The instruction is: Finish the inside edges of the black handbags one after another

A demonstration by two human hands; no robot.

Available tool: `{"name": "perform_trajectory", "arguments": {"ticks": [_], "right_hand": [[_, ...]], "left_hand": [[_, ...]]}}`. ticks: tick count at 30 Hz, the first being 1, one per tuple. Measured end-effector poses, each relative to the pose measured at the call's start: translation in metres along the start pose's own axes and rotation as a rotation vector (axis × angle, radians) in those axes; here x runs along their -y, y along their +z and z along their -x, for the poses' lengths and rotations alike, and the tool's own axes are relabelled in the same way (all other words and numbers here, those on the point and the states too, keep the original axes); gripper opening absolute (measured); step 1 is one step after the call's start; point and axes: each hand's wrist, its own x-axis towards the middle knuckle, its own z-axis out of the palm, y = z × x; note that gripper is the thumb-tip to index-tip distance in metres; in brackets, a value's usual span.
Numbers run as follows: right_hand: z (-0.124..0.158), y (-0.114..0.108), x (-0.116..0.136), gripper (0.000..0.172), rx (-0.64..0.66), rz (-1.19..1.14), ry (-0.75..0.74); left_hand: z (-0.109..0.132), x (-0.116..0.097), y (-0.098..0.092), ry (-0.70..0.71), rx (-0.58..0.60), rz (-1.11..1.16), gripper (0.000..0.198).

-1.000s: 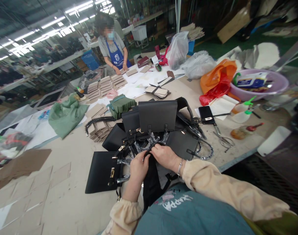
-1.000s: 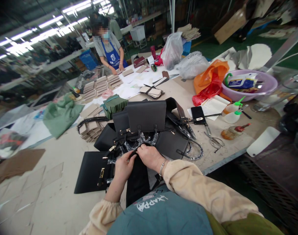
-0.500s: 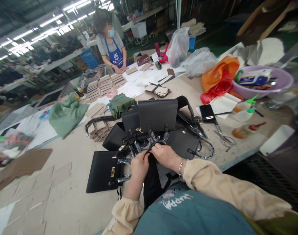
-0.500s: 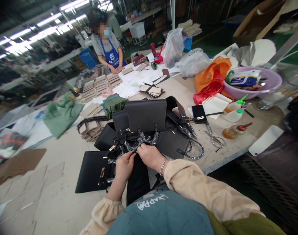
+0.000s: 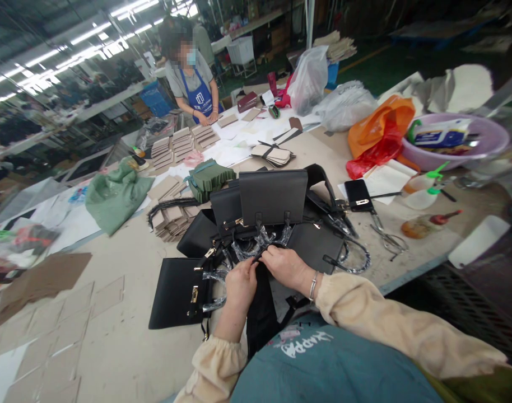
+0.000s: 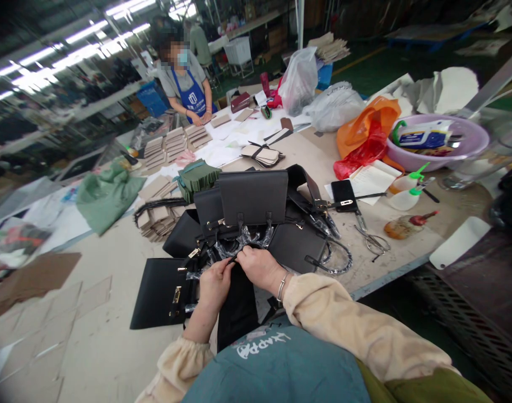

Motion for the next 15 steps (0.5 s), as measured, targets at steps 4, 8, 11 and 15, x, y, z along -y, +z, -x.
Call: {"name": "perform_trajectory", "arguments": {"ticks": [4, 8, 11, 15], "right_hand": [[0.0003, -0.0005, 0.0007, 0.017, -0.002, 0.013, -0.013], [0.0011, 0.0009, -0.0005, 0.016, -0.014, 0.023, -0.018], [0.0021, 0.0021, -0.0022, 0.017, -0.025, 0.029, -0.033], [0.0030, 0.0019, -0.0029, 0.016, -0.036, 0.044, -0.053]], "left_hand": [[0.0010, 0.0000, -0.0020, 0.033, 0.023, -0.070, 0.023], [0.0021, 0.0005, -0.0048, 0.057, 0.039, -0.098, 0.024], [0.0024, 0.0007, -0.0054, 0.063, 0.045, -0.102, 0.023], [0.0022, -0.0007, -0.0049, 0.068, 0.042, -0.115, 0.022]]}}
